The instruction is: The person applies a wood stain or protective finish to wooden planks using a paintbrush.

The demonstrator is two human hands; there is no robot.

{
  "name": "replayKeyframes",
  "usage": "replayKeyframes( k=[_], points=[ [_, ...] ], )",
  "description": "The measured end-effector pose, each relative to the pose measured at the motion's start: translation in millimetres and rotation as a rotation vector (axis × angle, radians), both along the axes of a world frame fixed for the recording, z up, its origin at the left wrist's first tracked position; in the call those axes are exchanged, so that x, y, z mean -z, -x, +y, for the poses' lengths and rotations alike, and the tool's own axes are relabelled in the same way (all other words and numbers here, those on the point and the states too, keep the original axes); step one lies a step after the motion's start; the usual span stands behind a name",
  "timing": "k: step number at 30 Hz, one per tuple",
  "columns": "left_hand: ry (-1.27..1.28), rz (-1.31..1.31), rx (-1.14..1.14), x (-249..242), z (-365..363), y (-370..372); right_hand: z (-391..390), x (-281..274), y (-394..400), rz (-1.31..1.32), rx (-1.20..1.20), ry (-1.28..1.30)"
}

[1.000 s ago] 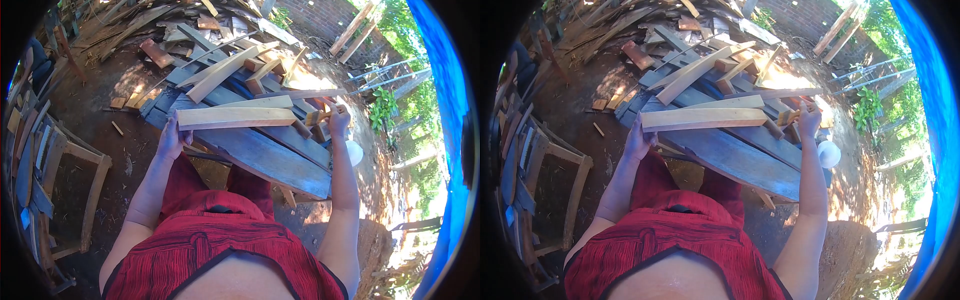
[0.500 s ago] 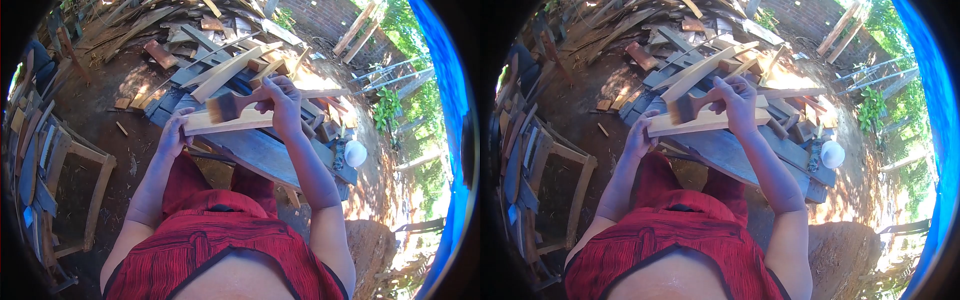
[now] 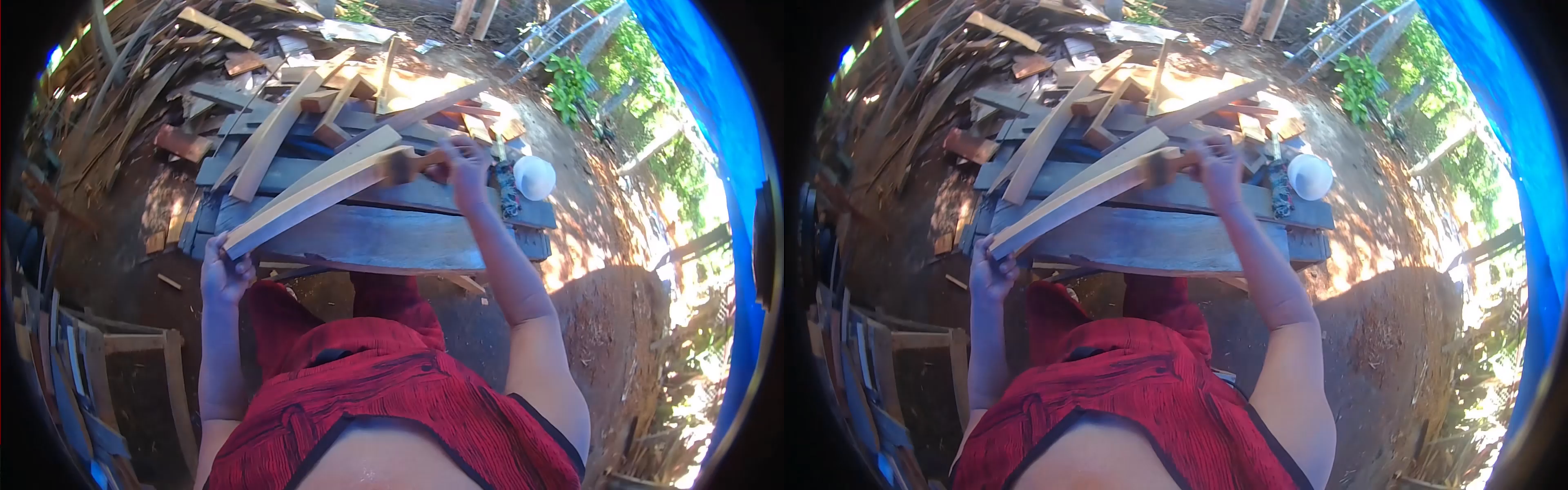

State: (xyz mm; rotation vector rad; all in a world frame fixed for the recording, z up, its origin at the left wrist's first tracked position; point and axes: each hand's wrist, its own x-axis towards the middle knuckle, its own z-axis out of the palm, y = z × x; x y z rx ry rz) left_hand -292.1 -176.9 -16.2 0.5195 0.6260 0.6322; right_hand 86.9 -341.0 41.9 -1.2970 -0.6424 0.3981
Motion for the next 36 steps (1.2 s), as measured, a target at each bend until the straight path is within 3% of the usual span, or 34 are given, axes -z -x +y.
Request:
replayKeyframes(
  k=[2, 6, 8, 12, 18, 20, 23, 26, 28, 33, 36],
  points=[
    [-0.015, -0.056, 0.016, 3.4, 1.9, 2.0, -33.7, -12.2, -44.2, -0.099, 0.249, 0.091],
    [-0.040, -0.098, 0.023, 5.5, -1.5, 1.5, -112.9, -16.0, -131.8, -0.377, 0.619, -0.081],
    [-0.096, -0.096, -0.010, 4.9, -4.8, 0.7, -141.6, -21.6, -145.3, -0.354, 0.838, -0.049],
    [-0.144, -0.137, -0.043, 7.0, -7.7, 0.2, -171.2, 0.5, -170.5, -0.508, 1.014, 0.139],
    [-0.234, -0.148, -0.040, -6.9, -12.8, -2.6, -158.4, 65.4, -216.1, -0.399, 0.952, 0.249],
    [-0.381, -0.105, -0.034, -19.0, -19.3, -7.0, -152.8, 81.1, -225.5, -0.372, 0.935, 0.244],
    [-0.433, -0.110, -0.001, -24.0, -21.8, -6.6, -146.8, 92.9, -228.5, -0.411, 0.894, 0.328],
    [-0.505, -0.113, 0.030, -27.7, -25.1, -7.1, -145.2, 92.4, -220.1, -0.277, 0.817, 0.368],
    [-0.526, -0.060, 0.023, -24.9, -22.9, -7.1, -143.2, 86.6, -212.1, -0.092, 0.785, 0.166],
    [-0.602, 0.027, -0.039, -26.6, -19.9, -9.3, -158.7, 92.2, -220.3, -0.137, 0.818, 0.209],
    [-0.589, 0.134, -0.056, -24.1, -16.4, -9.4, -164.9, 92.1, -220.4, -0.043, 0.775, 0.103]
  ],
)
